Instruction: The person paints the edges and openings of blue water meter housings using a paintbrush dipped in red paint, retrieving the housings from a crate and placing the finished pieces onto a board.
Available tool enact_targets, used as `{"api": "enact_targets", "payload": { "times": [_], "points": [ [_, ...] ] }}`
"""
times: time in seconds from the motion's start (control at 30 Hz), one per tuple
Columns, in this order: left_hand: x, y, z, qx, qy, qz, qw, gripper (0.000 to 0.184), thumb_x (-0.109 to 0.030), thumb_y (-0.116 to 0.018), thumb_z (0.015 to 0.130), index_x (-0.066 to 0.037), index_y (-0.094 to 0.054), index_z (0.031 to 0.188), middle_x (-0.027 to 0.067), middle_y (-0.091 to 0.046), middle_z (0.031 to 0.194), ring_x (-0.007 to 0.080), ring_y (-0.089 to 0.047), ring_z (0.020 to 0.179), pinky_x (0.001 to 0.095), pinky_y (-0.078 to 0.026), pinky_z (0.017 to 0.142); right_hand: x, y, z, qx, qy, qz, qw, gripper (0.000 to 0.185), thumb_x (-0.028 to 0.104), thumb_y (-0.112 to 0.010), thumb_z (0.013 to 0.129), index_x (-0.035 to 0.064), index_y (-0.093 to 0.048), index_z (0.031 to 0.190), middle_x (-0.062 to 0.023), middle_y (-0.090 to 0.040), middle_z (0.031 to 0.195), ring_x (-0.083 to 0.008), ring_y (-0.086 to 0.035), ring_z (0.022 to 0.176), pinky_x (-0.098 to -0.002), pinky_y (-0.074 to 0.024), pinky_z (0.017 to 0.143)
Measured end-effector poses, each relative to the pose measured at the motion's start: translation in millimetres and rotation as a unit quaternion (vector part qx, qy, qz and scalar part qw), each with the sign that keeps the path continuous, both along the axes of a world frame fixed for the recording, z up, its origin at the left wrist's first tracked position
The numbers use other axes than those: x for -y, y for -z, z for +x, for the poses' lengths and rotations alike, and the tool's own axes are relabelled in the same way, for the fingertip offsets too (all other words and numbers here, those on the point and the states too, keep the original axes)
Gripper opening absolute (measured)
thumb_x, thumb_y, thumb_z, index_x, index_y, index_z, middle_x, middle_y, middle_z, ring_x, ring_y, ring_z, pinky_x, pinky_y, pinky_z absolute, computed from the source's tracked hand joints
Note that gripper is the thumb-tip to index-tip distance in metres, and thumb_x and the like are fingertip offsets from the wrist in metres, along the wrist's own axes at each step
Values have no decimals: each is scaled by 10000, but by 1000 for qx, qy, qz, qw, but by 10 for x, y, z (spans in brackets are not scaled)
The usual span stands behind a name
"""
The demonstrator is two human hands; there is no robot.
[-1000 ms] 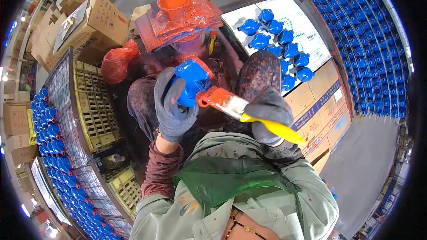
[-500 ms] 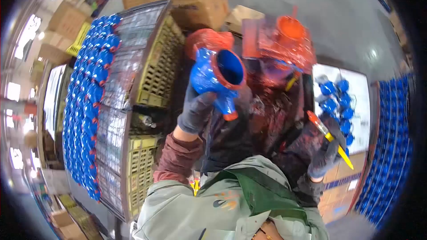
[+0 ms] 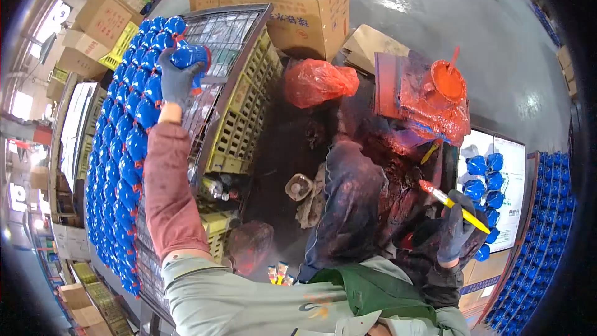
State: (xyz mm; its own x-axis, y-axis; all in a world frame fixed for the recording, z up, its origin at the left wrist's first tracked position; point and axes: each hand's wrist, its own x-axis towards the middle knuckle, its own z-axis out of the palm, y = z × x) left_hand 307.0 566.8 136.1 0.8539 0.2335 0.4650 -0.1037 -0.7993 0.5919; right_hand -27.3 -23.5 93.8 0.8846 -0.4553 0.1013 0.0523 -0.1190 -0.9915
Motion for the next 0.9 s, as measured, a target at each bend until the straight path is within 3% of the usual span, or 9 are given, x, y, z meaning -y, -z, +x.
{"api": "enact_targets", "payload": {
  "times": [0.2,0.4,0.47,0.6,0.67,0.77,0.83,0.87,0.9],
  "points": [
    [-228,-93,1193,-210,-229,311,898,824,-590,-643,730,-238,-358,1418,196,-549,1322,356,-536,1227,643,-202,1068,-22,278,274,-69,30,23,997,189,129,-568,932,5,-615,1065,-55,-595,1000,-111,-546,790,-243,-463,683],
    [-604,122,1875,-295,-296,335,845,699,-493,-583,805,-204,-414,1419,195,-561,1318,356,-523,1248,605,-239,1091,28,516,472,-65,51,0,997,200,12,-568,872,-11,-627,1062,-107,-630,1064,-182,-576,959,-317,-447,866],
    [-715,143,1864,-323,-146,425,833,597,-515,-631,783,-94,-636,1206,200,-595,1260,376,-567,1167,476,-462,935,38,527,462,-66,85,42,993,194,14,-573,862,-18,-641,1040,-104,-636,1029,-180,-579,935,-314,-450,849],
    [-56,203,1692,-229,-95,488,837,631,-519,-617,813,-101,-565,1283,213,-555,1303,385,-538,1185,490,-433,965,76,198,289,-136,104,56,984,271,135,-635,887,-13,-638,1114,-66,-650,917,-152,-589,831,-291,-482,750],
    [208,223,1685,-158,-87,509,841,657,-522,-607,833,-107,-518,1334,221,-529,1332,391,-519,1198,499,-414,985,225,-1,237,14,44,-218,975,306,128,-632,888,-20,-633,1156,-62,-646,876,-119,-577,774,-280,-474,688],
    [939,93,1473,-160,-27,511,844,728,-490,-612,853,-80,-402,1418,220,-403,1443,393,-392,1309,469,-345,1063,233,-168,-208,41,74,-18,996,385,141,-626,900,-26,-579,1243,-63,-631,868,-95,-556,726,-268,-461,642],
    [1386,46,1207,-97,235,356,899,682,-351,-637,881,-86,-368,1449,235,-423,1429,407,-400,1307,422,-339,1072,396,-331,-554,25,84,-40,995,412,152,-605,920,-28,-543,1285,-50,-610,854,-90,-532,712,-262,-446,636],
    [2486,-668,203,-129,314,385,858,670,-251,-669,871,-43,-368,1433,241,-425,1425,396,-413,1308,420,-354,1072,489,-403,-737,26,109,-83,990,416,156,-590,933,-30,-527,1300,-38,-598,852,-87,-514,706,-257,-434,633],
    [2489,-285,354,60,409,383,826,624,-160,-671,861,-19,-400,1405,226,-451,1407,380,-423,1309,424,-349,1083,617,-309,-994,-14,118,8,993,395,117,-635,908,50,-568,1291,-93,-655,1169,-195,-631,1026,-300,-470,908]
  ]
}}
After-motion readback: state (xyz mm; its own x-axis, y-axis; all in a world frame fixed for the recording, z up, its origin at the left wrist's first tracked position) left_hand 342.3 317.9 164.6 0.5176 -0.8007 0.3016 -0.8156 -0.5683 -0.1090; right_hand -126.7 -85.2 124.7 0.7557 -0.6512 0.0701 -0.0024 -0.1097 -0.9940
